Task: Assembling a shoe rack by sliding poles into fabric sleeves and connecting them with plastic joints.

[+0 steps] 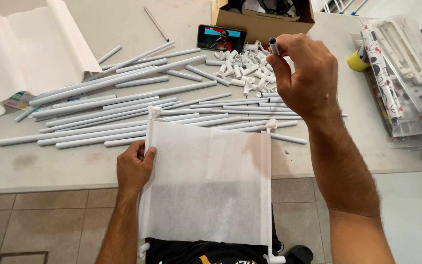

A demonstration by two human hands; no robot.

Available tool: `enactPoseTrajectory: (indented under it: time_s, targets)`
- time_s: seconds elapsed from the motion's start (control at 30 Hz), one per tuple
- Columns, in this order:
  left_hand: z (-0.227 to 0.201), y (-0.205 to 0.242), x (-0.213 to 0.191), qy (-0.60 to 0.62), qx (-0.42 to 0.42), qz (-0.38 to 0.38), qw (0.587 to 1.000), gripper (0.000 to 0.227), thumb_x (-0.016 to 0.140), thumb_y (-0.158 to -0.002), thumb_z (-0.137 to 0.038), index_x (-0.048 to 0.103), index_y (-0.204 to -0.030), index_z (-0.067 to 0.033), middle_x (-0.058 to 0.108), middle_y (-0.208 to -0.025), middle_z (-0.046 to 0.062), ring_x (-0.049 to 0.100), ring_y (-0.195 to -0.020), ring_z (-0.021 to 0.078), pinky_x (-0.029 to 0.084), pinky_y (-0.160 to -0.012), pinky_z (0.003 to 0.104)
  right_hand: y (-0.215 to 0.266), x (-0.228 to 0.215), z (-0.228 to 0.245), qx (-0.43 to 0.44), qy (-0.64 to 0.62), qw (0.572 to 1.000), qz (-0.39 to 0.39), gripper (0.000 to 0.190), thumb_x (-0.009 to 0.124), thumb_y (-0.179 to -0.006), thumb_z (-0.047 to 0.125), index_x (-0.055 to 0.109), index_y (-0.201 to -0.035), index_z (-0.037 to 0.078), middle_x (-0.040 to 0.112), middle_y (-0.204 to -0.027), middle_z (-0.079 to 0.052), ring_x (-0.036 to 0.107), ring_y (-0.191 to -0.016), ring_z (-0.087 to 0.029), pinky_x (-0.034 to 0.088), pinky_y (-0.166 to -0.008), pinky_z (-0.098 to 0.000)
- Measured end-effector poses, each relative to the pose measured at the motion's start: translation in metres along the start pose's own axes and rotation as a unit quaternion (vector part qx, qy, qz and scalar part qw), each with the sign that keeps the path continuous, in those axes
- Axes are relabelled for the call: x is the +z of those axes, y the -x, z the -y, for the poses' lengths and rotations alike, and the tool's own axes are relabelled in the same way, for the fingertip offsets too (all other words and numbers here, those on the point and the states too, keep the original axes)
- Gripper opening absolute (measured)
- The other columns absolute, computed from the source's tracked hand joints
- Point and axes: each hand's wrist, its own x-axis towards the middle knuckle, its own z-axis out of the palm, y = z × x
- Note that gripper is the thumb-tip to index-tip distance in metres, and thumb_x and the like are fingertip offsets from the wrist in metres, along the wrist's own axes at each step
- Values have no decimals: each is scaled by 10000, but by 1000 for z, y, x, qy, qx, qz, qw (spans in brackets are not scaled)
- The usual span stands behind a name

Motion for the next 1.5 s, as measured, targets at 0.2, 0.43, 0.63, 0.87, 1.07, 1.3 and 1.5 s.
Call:
enactPoseTrajectory:
  time_s: [0.2, 0.43, 0.63, 0.87, 1.07, 1.3, 1.5]
  targets:
    - [2, 0, 1, -3, -2, 1, 1000, 273, 680, -904, -342, 733, -1047, -115, 588, -708, -48, 537, -670, 145, 478, -665, 340, -4, -9, 9, 3, -11, 1000, -7, 129, 766, -1079, 27, 648, -1127, 45, 731, -1038, -71, 654, -857, -278, 499, -792, -419]
    - [7, -2, 3, -13, 18, -1, 1000, 275, 678, -909, -350, 725, -1039, -112, 626, -740, -34, 573, -696, 166, 491, -655, 364, -13, -27, 20, -28, -71, 996, -45, 158, 830, -1087, -50, 673, -1081, -39, 757, -1006, -130, 733, -900, -287, 554, -751, -383]
    - [9, -2, 5, -10, 24, -6, 1000, 263, 679, -901, -355, 724, -1022, -126, 600, -711, -46, 558, -685, 162, 482, -656, 356, -21, -43, 26, -50, -106, 990, -77, 170, 748, -1147, 39, 690, -1133, -121, 732, -1024, -221, 724, -890, -319, 608, -792, -420]
    - [-8, 1, -3, 4, -11, 9, 1000, 285, 672, -894, -336, 733, -1080, -128, 672, -777, -34, 612, -741, 169, 509, -711, 354, -23, -66, 41, -51, -222, 963, -144, 252, 520, -1207, 97, 402, -1236, -124, 522, -1036, -317, 653, -796, -412, 500, -714, -434]
    - [1, -10, -6, -24, 10, 2, 1000, 393, 648, -855, -326, 690, -1215, -174, 777, -898, 42, 704, -804, 261, 522, -815, 388, 2, -2, 30, -29, -151, 985, 77, 215, 689, -1125, -65, 704, -1339, -64, 662, -1043, -183, 640, -902, -315, 508, -846, -400]
    - [-13, -46, -13, -175, 87, -41, 980, 351, 693, -927, -372, 703, -1222, -182, 736, -837, 30, 737, -872, 281, 587, -786, 460, 38, 102, 62, 60, -99, 954, 275, 262, 678, -955, 133, 692, -1210, 75, 749, -963, -185, 718, -914, -415, 571, -806, -556]
    - [-41, -87, -10, -194, 187, 9, 963, 415, 706, -946, -295, 662, -1321, -121, 735, -932, 83, 722, -965, 305, 584, -879, 489, 51, 164, 76, 64, -59, 951, 297, 157, 683, -988, 261, 699, -1142, 234, 748, -901, -30, 735, -860, -284, 608, -755, -450]
